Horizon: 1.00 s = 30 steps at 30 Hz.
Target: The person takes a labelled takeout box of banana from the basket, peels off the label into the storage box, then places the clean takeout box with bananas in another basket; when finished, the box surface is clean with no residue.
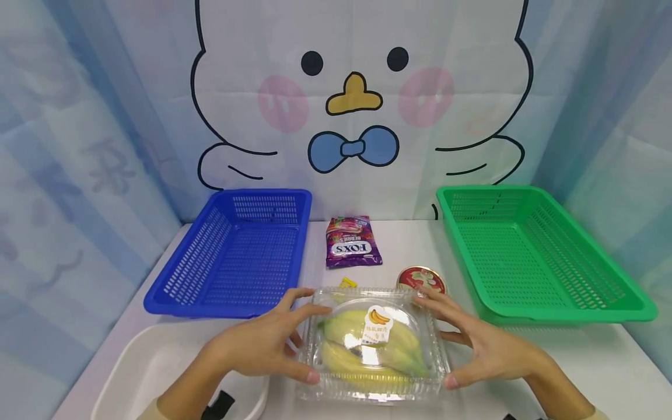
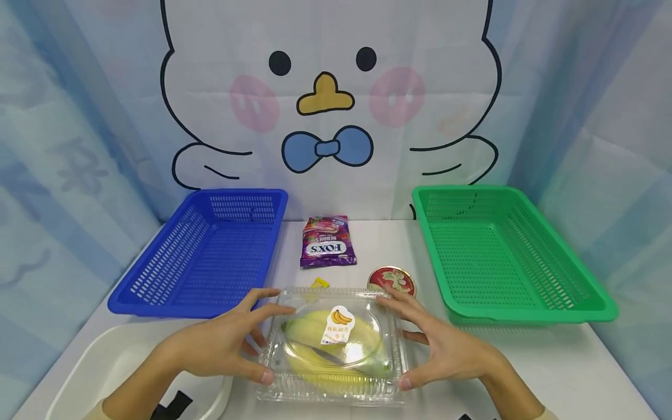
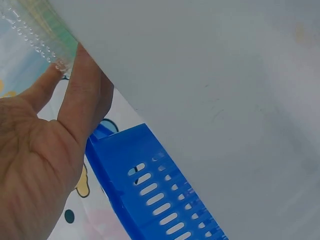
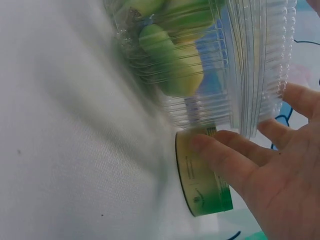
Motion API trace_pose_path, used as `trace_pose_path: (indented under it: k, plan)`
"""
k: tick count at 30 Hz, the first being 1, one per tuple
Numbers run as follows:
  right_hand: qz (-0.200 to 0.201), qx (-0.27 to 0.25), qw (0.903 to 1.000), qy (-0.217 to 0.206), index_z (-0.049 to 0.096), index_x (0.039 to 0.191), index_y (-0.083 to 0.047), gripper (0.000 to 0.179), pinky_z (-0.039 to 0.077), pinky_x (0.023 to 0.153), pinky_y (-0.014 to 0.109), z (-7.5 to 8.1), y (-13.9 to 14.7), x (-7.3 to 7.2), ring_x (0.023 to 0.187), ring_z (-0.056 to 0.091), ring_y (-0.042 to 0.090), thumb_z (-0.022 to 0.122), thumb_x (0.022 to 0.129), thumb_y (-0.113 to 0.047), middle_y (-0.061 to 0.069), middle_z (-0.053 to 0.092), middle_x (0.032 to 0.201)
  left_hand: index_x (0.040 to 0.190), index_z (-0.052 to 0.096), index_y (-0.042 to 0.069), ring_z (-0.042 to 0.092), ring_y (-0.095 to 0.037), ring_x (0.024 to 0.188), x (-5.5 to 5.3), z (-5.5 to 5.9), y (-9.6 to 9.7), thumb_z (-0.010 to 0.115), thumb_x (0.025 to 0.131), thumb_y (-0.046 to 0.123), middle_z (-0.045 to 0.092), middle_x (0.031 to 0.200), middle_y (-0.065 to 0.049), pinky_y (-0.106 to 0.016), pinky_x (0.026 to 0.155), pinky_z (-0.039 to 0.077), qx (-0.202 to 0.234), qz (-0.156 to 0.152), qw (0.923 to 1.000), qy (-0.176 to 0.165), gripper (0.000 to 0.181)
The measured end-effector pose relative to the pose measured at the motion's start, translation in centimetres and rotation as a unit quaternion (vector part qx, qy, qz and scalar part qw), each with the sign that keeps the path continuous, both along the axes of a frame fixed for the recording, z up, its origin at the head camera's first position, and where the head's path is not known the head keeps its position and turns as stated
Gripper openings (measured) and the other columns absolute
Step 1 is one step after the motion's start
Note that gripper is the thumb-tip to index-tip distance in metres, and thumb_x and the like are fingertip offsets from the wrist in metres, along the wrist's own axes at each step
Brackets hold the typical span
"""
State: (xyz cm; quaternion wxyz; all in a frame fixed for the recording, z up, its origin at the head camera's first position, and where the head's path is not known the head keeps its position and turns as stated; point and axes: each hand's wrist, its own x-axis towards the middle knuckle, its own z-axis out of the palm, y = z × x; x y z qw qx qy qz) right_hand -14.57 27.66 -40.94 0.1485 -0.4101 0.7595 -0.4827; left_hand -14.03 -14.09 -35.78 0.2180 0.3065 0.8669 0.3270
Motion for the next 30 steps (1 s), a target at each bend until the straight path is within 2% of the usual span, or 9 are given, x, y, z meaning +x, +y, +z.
trace_pose_path:
  k: [11,16,22,23,25,28,30]
  plan:
    - [-0.003,0.008,1.0000,-0.001,0.018,0.165,-0.009,0.108,0.049,0.107,0.035,0.3,0.2,0.2,0.154,0.016,0.003,0.086,0.080,-0.012,0.021,0.000,0.170,0.154,0.043,0.036,0.062,-0.003,0.089,0.1,0.1,0.2,0.083,0.080,0.057,0.011,0.169,-0.002,-0.023,0.074,0.053,-0.025,0.009,0.9996,0.010,0.087]
    - [-0.021,0.034,0.9978,0.052,0.022,0.164,-0.009,0.105,0.050,0.107,0.038,0.7,0.0,0.4,0.154,0.014,0.003,0.087,0.082,-0.021,0.024,0.005,0.169,0.155,0.042,0.036,0.061,-0.002,0.087,0.2,0.3,0.3,0.081,0.079,0.061,0.012,0.170,-0.002,-0.023,0.072,0.052,-0.039,0.010,0.9989,0.026,0.089]
    - [-0.050,0.075,0.9906,0.103,0.027,0.163,-0.016,0.103,0.050,0.105,0.040,1.2,-0.6,0.6,0.153,0.013,0.004,0.086,0.082,-0.039,0.015,0.010,0.170,0.157,0.041,0.033,0.060,-0.002,0.085,0.5,0.9,0.4,0.080,0.079,0.064,0.010,0.171,-0.004,-0.023,0.067,0.050,-0.060,0.014,0.9975,0.035,0.092]
    - [-0.053,0.078,0.9897,0.108,0.027,0.163,-0.016,0.103,0.051,0.104,0.042,1.3,-0.7,0.6,0.154,0.011,0.005,0.086,0.082,-0.042,0.014,0.010,0.170,0.157,0.041,0.033,0.060,-0.002,0.084,0.5,1.0,0.4,0.080,0.079,0.064,0.009,0.171,-0.005,-0.023,0.066,0.050,-0.064,0.015,0.9973,0.035,0.093]
    - [-0.054,0.076,0.9894,0.112,0.028,0.163,-0.016,0.104,0.049,0.101,0.056,1.3,-0.8,0.6,0.155,0.006,0.007,0.084,0.082,-0.048,0.014,0.009,0.171,0.158,0.040,0.032,0.060,-0.004,0.083,0.5,1.3,0.4,0.079,0.080,0.063,0.009,0.171,-0.005,-0.023,0.065,0.050,-0.068,0.016,0.9969,0.035,0.092]
    - [-0.054,0.070,0.9897,0.112,0.029,0.163,-0.017,0.104,0.043,0.093,0.074,1.4,-0.9,0.5,0.157,0.003,0.014,0.081,0.082,-0.057,0.014,0.009,0.172,0.157,0.040,0.034,0.059,-0.005,0.081,0.5,1.6,0.5,0.077,0.083,0.062,0.013,0.170,-0.002,-0.023,0.063,0.050,-0.068,0.021,0.9966,0.042,0.087]
    - [-0.050,0.064,0.9899,0.116,0.031,0.162,-0.016,0.104,0.038,0.090,0.080,1.5,-1.1,0.5,0.157,0.004,0.019,0.080,0.082,-0.059,0.015,0.010,0.171,0.157,0.040,0.036,0.059,-0.006,0.081,0.3,1.8,0.8,0.073,0.086,0.063,0.018,0.168,0.001,-0.023,0.063,0.051,-0.065,0.025,0.9961,0.055,0.082]
